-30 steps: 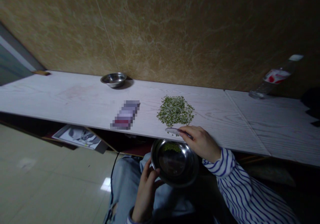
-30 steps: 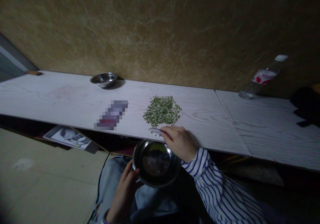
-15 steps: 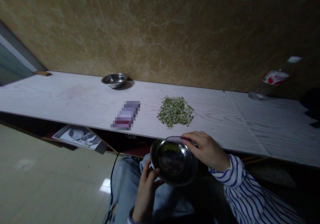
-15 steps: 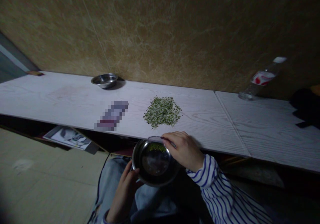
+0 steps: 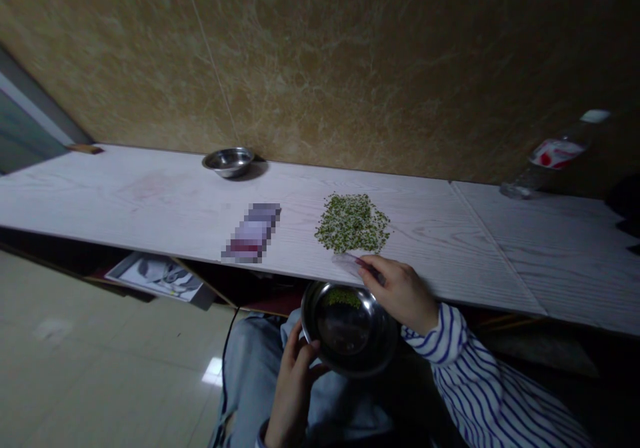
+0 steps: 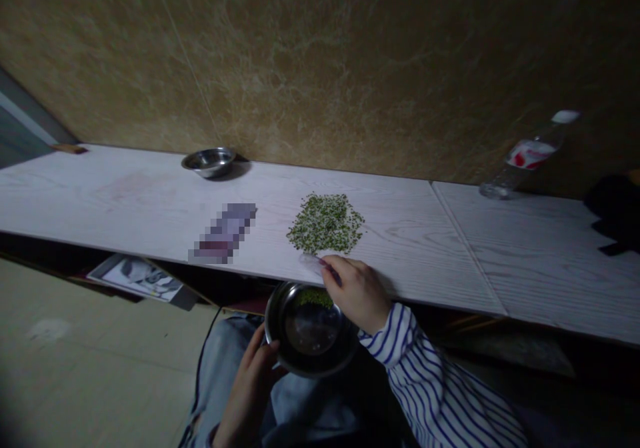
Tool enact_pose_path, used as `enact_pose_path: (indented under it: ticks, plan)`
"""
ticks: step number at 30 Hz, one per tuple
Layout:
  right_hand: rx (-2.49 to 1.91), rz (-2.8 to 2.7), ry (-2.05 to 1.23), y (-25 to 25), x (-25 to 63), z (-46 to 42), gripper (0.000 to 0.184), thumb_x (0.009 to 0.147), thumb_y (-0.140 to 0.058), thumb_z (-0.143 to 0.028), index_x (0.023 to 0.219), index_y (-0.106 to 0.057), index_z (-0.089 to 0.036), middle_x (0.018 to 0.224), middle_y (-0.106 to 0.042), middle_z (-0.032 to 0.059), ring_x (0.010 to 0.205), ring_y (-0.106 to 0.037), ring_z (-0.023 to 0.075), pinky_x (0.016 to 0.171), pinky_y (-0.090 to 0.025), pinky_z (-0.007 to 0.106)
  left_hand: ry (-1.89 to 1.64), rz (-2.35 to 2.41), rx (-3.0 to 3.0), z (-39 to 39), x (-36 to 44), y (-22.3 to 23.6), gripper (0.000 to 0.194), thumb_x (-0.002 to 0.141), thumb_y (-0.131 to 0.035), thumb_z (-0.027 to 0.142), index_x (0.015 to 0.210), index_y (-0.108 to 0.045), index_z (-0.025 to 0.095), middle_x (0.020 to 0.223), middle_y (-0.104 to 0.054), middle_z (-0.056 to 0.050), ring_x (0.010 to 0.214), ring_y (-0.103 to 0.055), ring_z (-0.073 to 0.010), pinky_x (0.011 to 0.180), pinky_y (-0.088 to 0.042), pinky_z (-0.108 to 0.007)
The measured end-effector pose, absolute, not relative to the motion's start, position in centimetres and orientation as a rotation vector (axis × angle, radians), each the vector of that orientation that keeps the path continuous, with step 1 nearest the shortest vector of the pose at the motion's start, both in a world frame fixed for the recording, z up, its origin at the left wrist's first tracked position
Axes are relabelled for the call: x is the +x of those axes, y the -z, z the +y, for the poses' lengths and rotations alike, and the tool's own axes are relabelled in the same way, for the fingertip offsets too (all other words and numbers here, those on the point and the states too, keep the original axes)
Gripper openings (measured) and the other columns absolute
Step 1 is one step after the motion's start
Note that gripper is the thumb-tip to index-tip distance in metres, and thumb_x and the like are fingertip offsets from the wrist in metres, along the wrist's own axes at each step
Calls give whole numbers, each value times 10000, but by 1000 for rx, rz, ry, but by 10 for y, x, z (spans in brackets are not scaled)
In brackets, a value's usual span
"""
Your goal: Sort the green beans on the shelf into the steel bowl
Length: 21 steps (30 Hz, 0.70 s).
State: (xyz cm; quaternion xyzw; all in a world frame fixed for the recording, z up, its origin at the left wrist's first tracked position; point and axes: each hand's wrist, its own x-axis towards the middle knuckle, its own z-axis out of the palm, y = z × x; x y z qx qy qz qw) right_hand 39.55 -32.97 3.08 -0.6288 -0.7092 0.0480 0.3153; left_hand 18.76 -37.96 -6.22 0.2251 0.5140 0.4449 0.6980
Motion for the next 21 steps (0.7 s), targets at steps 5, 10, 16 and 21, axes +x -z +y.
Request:
enact_pose_path:
  ticks: [5,10,16,21]
  plan:
    - [-1668,-1907,-125,-29,394,-318,203,930,-542,-221,1026,-721,-229,984,-792,55,854,-744,206,771,-565,292,-1015,1189,488,-380,190,66,664,762,-683,390,1381,-518,217,1336,-601,-157,1083,-636,-314,733,-578,-369]
    - [-1738,-1847,-95,-28,411,-307,199,910,-557,-217,1010,-729,-225,919,-796,52,790,-743,205,701,-559,287,-1021,1220,472,-379,192,66,680,737,-698,405,1370,-539,214,1367,-579,-155,1119,-627,-312,713,-572,-338]
    - [-1785,-1792,-87,-27,427,-296,209,906,-562,-236,1028,-731,-229,928,-797,51,804,-745,213,708,-563,307,-1006,1201,441,-378,193,64,590,765,-688,362,1323,-574,210,1257,-635,-126,1025,-652,-273,697,-570,-324]
    - [-1768,-1805,-101,-31,434,-292,223,905,-553,-231,1043,-729,-221,955,-795,58,829,-744,218,733,-566,320,-1005,1213,420,-378,193,63,587,770,-681,336,1330,-566,202,1183,-668,-117,960,-663,-258,708,-570,-346]
